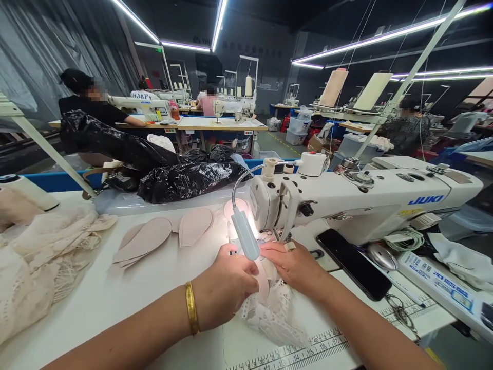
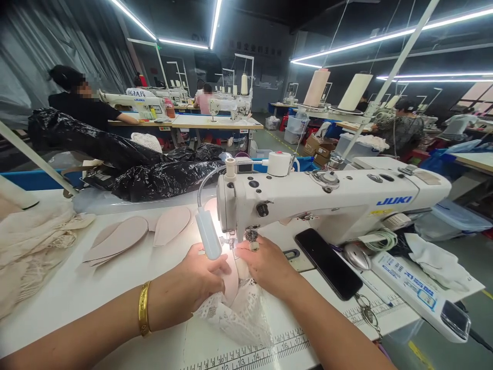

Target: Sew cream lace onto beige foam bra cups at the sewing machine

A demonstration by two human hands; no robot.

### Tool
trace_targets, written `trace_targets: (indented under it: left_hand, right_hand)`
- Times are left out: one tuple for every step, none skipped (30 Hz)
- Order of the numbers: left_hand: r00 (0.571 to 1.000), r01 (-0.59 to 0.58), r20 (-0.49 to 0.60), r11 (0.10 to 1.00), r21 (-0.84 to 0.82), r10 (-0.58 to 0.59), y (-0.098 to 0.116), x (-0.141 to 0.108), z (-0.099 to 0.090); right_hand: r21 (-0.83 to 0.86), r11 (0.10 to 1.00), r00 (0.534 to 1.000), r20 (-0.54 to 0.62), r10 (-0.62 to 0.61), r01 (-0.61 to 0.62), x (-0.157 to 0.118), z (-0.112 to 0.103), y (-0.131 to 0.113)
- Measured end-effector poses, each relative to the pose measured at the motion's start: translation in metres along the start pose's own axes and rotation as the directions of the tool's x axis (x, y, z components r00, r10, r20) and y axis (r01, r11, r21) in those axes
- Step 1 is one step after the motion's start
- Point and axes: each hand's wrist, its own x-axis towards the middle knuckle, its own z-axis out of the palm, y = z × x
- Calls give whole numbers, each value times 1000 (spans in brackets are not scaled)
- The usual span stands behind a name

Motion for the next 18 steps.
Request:
trace_targets:
  left_hand:
    - [1000,-30,1,998,62,30,-2,-1,2]
    - [999,-45,2,994,96,45,-4,-3,4]
    - [999,-50,3,992,115,50,-6,-4,7]
    - [999,-48,2,991,126,49,-9,-5,11]
    - [999,-46,-2,991,130,47,-11,-7,14]
    - [999,-45,-8,991,129,46,-13,-8,17]
    - [999,-44,-14,991,124,46,-15,-8,19]
    - [999,-45,-17,992,115,47,-15,-8,19]
    - [999,-47,-10,993,105,48,-15,-8,18]
    - [999,-47,3,994,97,47,-14,-7,16]
    - [999,-43,25,995,93,41,-12,-6,13]
    - [998,-39,57,995,93,33,-10,-4,9]
    - [995,-35,93,995,95,26,-8,-2,4]
    - [992,-29,124,995,100,17,-6,-1,0]
    - [989,-23,147,994,107,7,-5,1,-4]
    - [986,-19,165,993,115,0,-5,2,-7]
    - [984,-19,178,992,126,-4,-5,2,-9]
    - [982,-21,189,990,139,-6,-6,3,-11]
  right_hand:
    - [-1,1000,1000,3,4,-4,-1,0,0]
    - [-4,1000,1000,6,10,-10,-1,1,1]
    - [-7,1000,1000,8,15,-14,-2,1,2]
    - [-11,1000,1000,10,19,-19,-2,1,2]
    - [-16,1000,1000,12,22,-21,-3,2,3]
    - [-20,1000,1000,12,22,-22,-3,2,3]
    - [-23,1000,1000,12,21,-21,-3,2,4]
    - [-25,999,1000,11,20,-20,-3,2,4]
    - [-29,999,1000,11,19,-18,-3,3,5]
    - [-33,999,1000,12,19,-19,-3,3,5]
    - [-39,999,1000,14,20,-20,-3,3,6]
    - [-47,999,1000,18,23,-22,-3,3,6]
    - [-57,998,999,21,26,-25,-3,3,6]
    - [-66,997,999,28,29,-27,-3,3,6]
    - [-74,997,999,38,33,-30,-3,3,7]
    - [-82,996,998,46,38,-34,-3,3,7]
    - [-90,995,998,55,44,-39,-3,3,7]
    - [-99,994,997,59,50,-44,-3,3,7]
